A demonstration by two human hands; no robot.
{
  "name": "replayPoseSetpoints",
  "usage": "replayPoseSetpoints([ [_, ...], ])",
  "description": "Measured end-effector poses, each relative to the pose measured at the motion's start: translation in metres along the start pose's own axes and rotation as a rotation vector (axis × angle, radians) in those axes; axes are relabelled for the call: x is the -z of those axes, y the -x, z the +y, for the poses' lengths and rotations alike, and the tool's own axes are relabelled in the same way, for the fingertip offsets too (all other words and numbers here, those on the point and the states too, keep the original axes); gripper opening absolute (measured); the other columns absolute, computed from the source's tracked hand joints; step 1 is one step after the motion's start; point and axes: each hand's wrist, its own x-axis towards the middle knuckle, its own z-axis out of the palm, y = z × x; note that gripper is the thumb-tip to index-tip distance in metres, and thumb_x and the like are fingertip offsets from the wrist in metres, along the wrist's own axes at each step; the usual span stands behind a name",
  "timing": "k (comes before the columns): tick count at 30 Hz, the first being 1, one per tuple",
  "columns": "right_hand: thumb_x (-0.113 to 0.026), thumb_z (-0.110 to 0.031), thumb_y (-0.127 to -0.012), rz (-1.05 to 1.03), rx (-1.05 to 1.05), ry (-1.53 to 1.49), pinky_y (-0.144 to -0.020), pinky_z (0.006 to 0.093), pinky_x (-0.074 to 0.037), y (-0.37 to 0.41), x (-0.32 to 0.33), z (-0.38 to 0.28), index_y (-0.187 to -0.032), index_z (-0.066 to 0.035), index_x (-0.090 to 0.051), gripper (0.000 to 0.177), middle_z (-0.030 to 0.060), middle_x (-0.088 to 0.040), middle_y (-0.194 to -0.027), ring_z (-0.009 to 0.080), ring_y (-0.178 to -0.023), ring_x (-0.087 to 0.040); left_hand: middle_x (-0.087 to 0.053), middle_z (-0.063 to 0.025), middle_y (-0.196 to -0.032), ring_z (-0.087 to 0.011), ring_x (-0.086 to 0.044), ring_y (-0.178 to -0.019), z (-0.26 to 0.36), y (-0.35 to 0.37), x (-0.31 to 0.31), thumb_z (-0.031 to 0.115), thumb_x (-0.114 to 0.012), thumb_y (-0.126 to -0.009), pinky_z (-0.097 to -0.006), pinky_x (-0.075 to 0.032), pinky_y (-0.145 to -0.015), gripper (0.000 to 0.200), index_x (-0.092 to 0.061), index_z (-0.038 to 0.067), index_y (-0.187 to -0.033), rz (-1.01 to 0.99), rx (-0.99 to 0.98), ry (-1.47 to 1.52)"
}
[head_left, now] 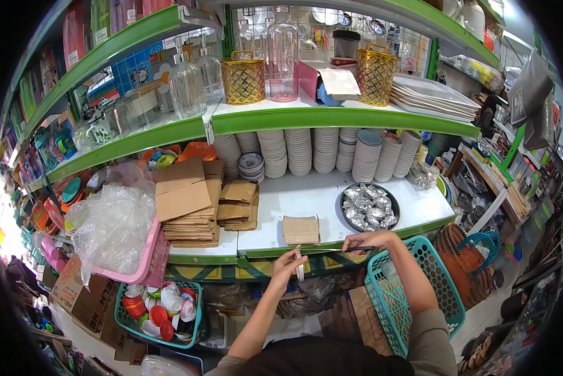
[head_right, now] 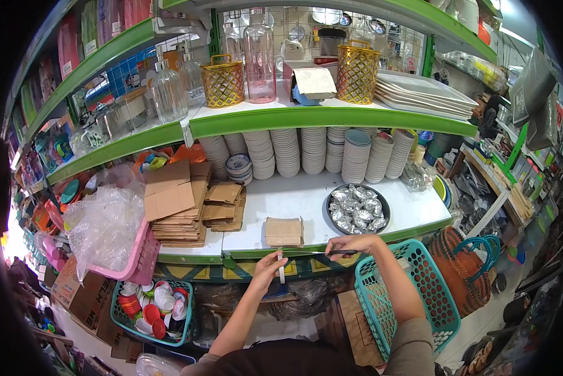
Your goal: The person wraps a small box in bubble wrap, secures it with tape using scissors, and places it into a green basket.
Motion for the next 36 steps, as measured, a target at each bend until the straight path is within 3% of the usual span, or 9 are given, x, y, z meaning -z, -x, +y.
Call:
replayPoseSetpoints([
  [9, -0.072, -0.027, -0.085, 0.009, 0.028, 0.036, -0.052, 0.0199, -0.029, -0.021, -0.005, 0.0, -0.111, -0.008, -0.055, 0.037, -0.0062, -0.048, -0.069, 0.0026, -0.059, -0.039, -0.06, -0.0076, -0.104, -0.0124, -0.061, -0.092, 0.001, 0.002, -0.002, 0.02, -0.077, -0.079, -0.0246, -0.049, -0.071, 0.058, -0.052, -0.005, -0.125, -0.013, -0.008, 0.035],
  [11, -0.07, -0.02, -0.087, -0.024, -0.032, 0.063, -0.062, 0.0182, -0.034, -0.02, -0.005, -0.008, -0.113, -0.006, -0.053, 0.034, -0.0056, -0.052, -0.081, 0.002, -0.072, -0.045, -0.06, -0.0077, -0.104, -0.0126, -0.061, -0.092, 0.002, 0.002, -0.002, 0.02, -0.077, -0.079, -0.0243, -0.049, -0.071, 0.058, -0.052, -0.005, -0.124, -0.016, -0.005, 0.038],
  [17, -0.068, -0.011, -0.087, -0.028, 0.081, 0.06, -0.071, 0.0205, -0.039, -0.03, 0.001, 0.008, -0.113, -0.002, -0.053, 0.031, -0.0016, -0.054, -0.087, 0.0039, -0.082, -0.049, -0.06, -0.0077, -0.104, -0.0128, -0.062, -0.091, 0.003, 0.002, -0.003, 0.019, -0.077, -0.08, -0.0233, -0.049, -0.07, 0.055, -0.053, -0.005, -0.123, -0.013, 0.008, 0.027],
  [36, -0.071, -0.007, -0.084, -0.032, 0.118, 0.123, -0.063, 0.0195, -0.036, -0.035, 0.007, 0.011, -0.11, -0.002, -0.056, 0.03, -0.0044, -0.055, -0.075, 0.0025, -0.07, -0.047, -0.062, -0.0075, -0.102, -0.0128, -0.062, -0.089, 0.007, 0.005, -0.003, 0.017, -0.076, -0.08, -0.0232, -0.05, -0.07, 0.053, -0.054, -0.004, -0.123, -0.013, 0.009, 0.035],
])
